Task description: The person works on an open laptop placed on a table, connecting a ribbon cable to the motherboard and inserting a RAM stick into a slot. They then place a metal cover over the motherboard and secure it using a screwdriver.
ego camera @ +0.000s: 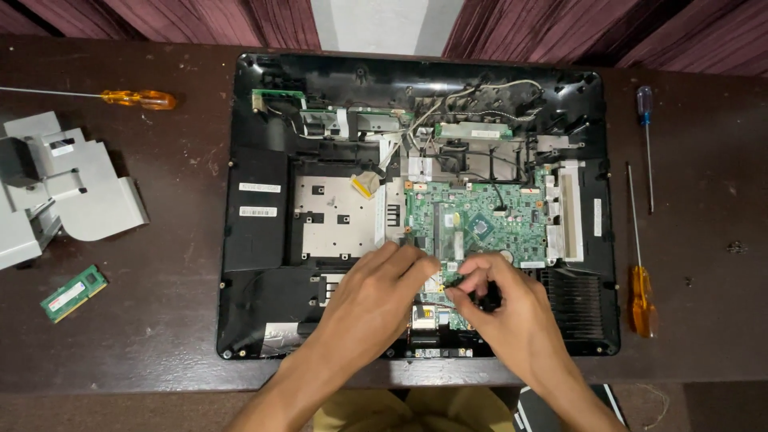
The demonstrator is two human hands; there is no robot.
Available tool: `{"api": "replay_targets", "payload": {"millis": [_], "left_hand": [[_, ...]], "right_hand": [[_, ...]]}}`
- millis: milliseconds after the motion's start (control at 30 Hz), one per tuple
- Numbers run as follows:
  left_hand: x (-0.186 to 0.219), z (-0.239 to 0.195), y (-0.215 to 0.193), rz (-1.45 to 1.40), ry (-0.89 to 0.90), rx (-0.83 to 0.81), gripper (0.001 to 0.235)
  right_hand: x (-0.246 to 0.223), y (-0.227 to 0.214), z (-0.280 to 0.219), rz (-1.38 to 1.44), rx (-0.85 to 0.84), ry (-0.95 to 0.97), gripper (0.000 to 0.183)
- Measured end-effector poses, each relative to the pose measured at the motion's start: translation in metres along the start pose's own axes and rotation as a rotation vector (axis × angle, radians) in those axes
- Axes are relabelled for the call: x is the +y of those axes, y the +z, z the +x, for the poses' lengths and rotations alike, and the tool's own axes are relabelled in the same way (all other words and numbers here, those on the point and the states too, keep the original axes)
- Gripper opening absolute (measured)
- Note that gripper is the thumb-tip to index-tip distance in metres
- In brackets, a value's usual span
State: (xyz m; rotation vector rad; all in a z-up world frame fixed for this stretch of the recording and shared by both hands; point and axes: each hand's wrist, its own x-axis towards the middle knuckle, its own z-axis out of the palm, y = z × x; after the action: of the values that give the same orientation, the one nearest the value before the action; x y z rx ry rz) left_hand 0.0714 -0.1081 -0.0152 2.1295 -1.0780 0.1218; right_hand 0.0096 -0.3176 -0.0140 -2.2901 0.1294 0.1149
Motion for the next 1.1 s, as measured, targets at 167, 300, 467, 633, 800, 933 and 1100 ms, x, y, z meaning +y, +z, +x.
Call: {"api": "replay_targets", "payload": {"millis": [167,300,467,633,800,933,1100], "left_hand": [[-0.0004,0.0006,0.0016,0.036,0.022,-0.039,0.030],[-0.0012,-0.0007,0.0023,0.078,0.071,-0.044,0.020],[-0.0013,-0.0016,0.0032,0.110,0.059,-0.042,0.021],[-0.0015,-0.0022,0.0030,0.106,0.048,-0.056,0.031],[-0.0003,-0.0021,0.0025,0.180,0.119,-0.075,0.017],[0.0022,-0.0016,0.0026,0.235,0.153,-0.007,0.009],[0.0006,-0.0055,0.0056,0.302,0.193,-0.017,0.006]], "right_hand": [[-0.0023,-0.0011,0.0009,-0.037,-0.011,0.015,0.028],[-0.0067,-0.0031,0.0022,-0.055,-0.032,0.045,0.032],[-0.0089,-0.0052,0.0036,-0.053,-0.066,0.105,0.035],[-0.0072,-0.0046,0.0046,-0.055,-0.057,0.075,0.035],[-0.0097,-0.0071,0.0060,-0.033,-0.092,0.118,0.037],[-0.0093,-0.0068,0.0058,-0.022,-0.079,0.099,0.038],[-0.0074,-0.0068,0.0059,-0.043,-0.094,0.093,0.038]]}}
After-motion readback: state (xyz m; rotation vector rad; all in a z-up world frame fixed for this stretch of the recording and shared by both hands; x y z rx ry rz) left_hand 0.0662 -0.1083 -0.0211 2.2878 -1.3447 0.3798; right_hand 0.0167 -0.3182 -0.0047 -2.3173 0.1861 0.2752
